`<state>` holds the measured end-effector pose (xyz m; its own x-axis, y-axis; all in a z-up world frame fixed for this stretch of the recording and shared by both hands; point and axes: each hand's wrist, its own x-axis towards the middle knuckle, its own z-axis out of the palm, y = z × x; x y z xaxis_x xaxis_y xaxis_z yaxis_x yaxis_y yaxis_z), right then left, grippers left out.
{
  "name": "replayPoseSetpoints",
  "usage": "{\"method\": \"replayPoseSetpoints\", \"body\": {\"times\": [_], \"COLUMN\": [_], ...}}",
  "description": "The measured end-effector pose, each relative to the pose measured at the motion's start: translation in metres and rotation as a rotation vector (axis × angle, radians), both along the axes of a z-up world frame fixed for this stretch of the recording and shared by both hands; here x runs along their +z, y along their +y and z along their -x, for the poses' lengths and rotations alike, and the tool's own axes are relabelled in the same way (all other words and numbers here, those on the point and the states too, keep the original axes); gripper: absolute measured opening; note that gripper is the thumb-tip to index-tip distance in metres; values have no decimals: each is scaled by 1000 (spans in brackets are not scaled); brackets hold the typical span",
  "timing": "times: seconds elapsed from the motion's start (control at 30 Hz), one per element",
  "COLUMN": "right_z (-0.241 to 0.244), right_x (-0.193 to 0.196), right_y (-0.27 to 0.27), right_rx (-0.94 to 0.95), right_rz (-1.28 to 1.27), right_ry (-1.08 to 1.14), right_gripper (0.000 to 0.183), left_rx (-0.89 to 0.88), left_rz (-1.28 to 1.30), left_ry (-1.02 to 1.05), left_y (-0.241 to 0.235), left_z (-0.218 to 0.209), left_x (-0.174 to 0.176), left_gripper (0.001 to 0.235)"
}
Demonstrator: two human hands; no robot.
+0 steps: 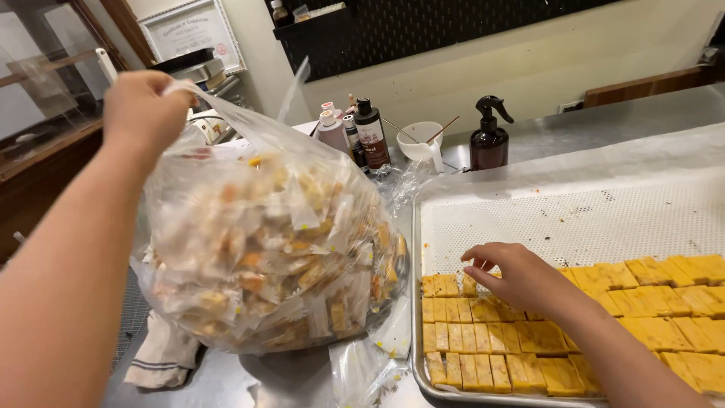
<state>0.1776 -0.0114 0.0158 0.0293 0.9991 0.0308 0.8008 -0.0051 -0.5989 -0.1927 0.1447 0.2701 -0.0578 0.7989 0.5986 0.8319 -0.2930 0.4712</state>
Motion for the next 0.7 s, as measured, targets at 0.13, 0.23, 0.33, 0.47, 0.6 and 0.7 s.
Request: {"method": "replayPoseSetpoints", "body": {"times": [0.13,0.23,0.33,0.47,0.6,0.7], "right_z": [1,0,1,0,3,2], "right_x": [9,8,12,3,9,8], "right_y": [-2,-2,-3,-3,-5,-4], "right_rx": [-45,-51,-40,-21,-31,-14], "right_rz": [46,52,60,67,104,95], "right_ry": [39,36,39,-5,-1,-21], "right_gripper": [29,28,30,30,31,32], "left_rx": [0,-42,-9,-90,-175,-81], "left_rz": [-108,-33,15,162,-133,-517], "left_ry": [-138,-533,-335,15,412,345], "left_y": [17,10,9,-70,-96,-88], "left_z": [-5,-19,-13,-33,-3,59], "left_x": [26,36,37,40,16,-36], "left_gripper": [27,42,52,29,61,34]}}
